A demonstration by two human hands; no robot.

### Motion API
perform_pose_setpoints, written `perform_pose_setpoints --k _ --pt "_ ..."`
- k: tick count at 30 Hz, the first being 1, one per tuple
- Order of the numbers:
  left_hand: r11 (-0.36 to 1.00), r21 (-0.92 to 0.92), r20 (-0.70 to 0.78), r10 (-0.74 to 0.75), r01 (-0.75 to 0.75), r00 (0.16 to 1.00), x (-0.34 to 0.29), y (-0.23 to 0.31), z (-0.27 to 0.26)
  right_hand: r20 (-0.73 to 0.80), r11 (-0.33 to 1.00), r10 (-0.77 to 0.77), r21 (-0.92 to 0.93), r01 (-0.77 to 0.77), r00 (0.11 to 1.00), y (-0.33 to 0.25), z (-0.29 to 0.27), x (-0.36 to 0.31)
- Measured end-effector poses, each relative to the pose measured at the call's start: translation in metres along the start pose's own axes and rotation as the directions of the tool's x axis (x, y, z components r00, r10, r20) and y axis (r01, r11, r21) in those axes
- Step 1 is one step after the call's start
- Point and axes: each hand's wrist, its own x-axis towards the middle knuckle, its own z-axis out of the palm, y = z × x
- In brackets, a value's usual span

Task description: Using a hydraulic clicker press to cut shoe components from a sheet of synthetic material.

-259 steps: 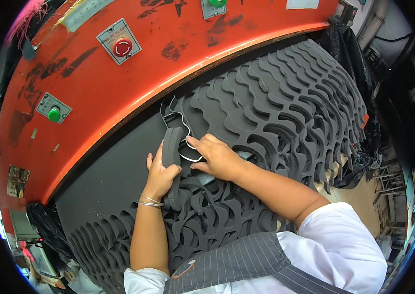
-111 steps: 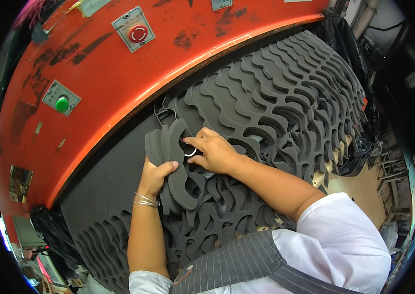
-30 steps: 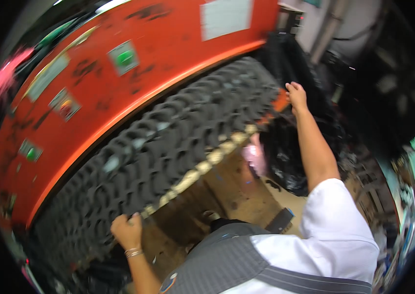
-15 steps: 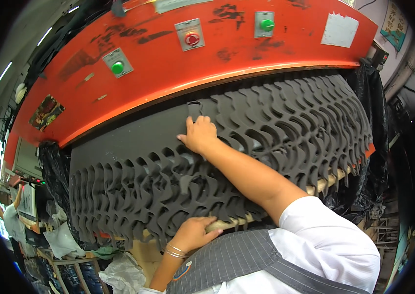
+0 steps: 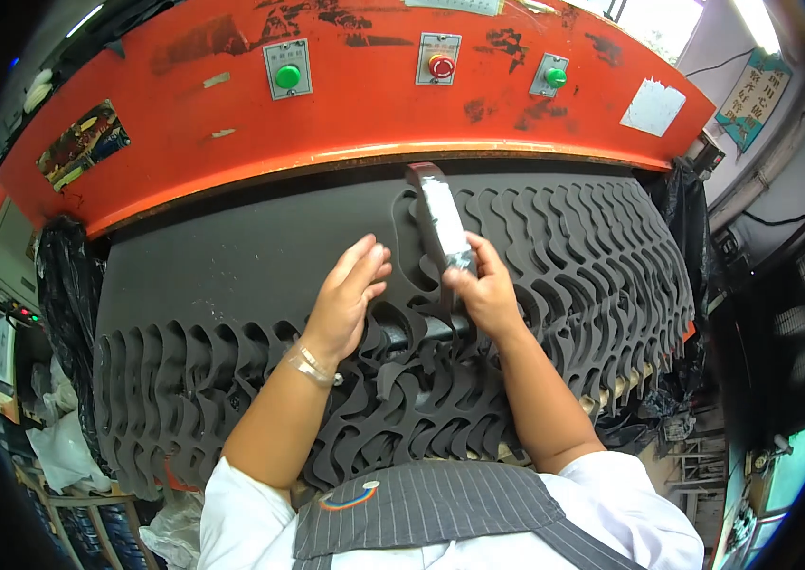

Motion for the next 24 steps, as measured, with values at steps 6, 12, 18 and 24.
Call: perform_pose_setpoints --k 6,12,18,24 --pt "0.908 0.397 0.209 0.053 -0.134 0.977 -0.004 0.010 -0.001 0.475 0.946 0.214 -0.320 -0.059 0.853 -0.006 0.043 -0.048" --pt "-0.181 0.974 0.134 -0.022 -0.136 0.991 -0.020 0.091 -0.071 0.398 0.585 0.388 -0.804 0.111 0.832 -0.030 0.068 -0.027" --pt "0.797 0.592 -0.146 -0.043 0.122 0.988 0.001 0.079 -0.091 0.002 0.306 0.341 -0.946 -0.109 0.940 -0.008 0.076 0.065" --pt "0.945 0.325 -0.056 -0.030 0.046 0.998 0.041 0.013 -0.086 -0.029 0.413 0.168 -0.906 -0.097 0.985 0.027 0.085 0.068"
